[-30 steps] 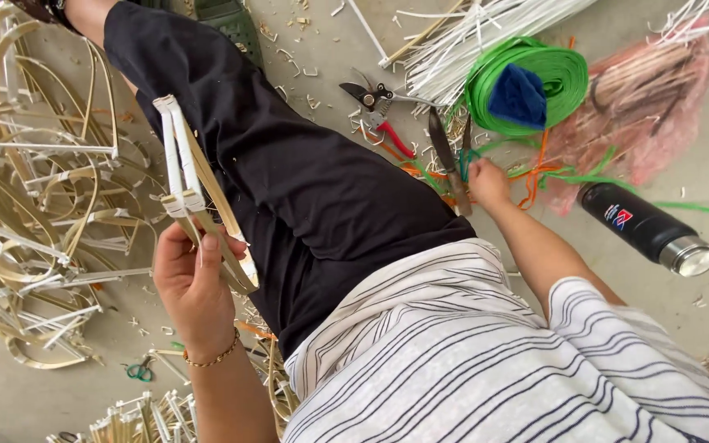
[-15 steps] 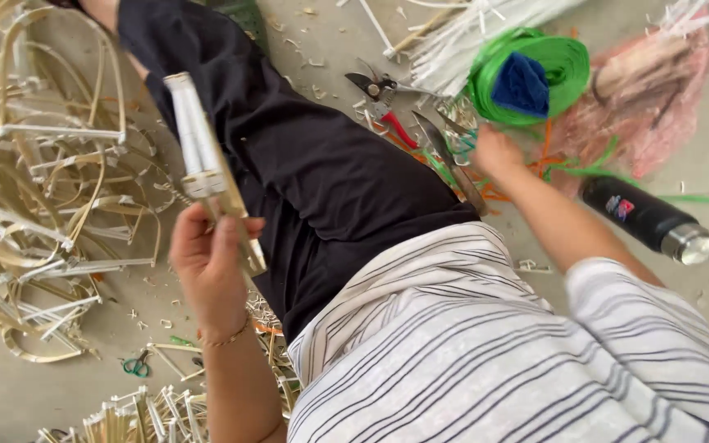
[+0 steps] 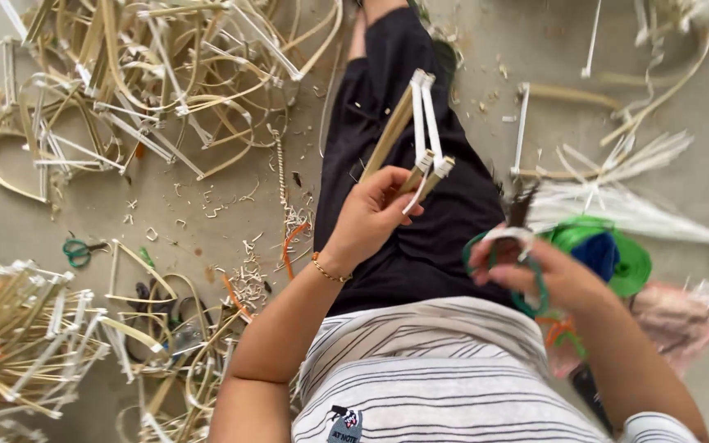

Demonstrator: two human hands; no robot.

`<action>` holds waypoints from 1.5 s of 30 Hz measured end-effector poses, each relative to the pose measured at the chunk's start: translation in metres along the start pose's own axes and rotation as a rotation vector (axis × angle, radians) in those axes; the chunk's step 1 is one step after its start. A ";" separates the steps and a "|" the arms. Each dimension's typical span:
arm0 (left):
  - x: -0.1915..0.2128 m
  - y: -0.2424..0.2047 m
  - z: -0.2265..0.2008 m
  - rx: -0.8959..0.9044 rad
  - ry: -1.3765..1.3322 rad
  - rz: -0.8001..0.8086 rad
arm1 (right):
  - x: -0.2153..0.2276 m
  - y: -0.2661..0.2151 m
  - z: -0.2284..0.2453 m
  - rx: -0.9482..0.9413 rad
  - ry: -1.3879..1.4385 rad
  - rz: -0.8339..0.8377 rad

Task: Assembling and binding curved bamboo strips into frames using tape and cutters.

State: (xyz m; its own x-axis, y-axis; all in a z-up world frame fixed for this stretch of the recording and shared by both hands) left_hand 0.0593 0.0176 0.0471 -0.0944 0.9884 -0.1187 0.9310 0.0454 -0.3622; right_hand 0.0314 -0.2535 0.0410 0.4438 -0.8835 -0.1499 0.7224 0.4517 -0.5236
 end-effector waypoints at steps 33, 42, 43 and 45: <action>0.015 -0.018 -0.042 -0.769 0.202 -0.272 | 0.004 0.034 0.035 0.337 -0.004 -0.231; 0.082 -0.005 -0.053 -0.756 0.168 -0.350 | 0.086 0.063 -0.049 0.216 -0.939 -0.705; 0.086 0.000 -0.057 -0.760 0.171 -0.355 | 0.104 0.064 -0.084 0.222 -0.938 -0.702; 0.095 0.009 -0.055 -0.472 -0.085 -0.265 | 0.145 0.068 -0.164 -0.136 -1.215 -0.594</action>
State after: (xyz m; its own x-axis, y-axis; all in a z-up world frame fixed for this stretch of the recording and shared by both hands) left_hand 0.0776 0.1201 0.0830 -0.3571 0.9200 -0.1614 0.9267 0.3706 0.0623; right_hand 0.0578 -0.3710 -0.1532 0.3204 -0.2412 0.9160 0.9406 -0.0339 -0.3379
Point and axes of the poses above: each hand's wrist, its own y-axis towards the middle knuckle, its own x-axis out of the back of the hand, z = x × y, the point moved 4 cm from there along y, towards the middle knuckle, and after that the axes turned 12 degrees about -z, right-handed, at the moved point
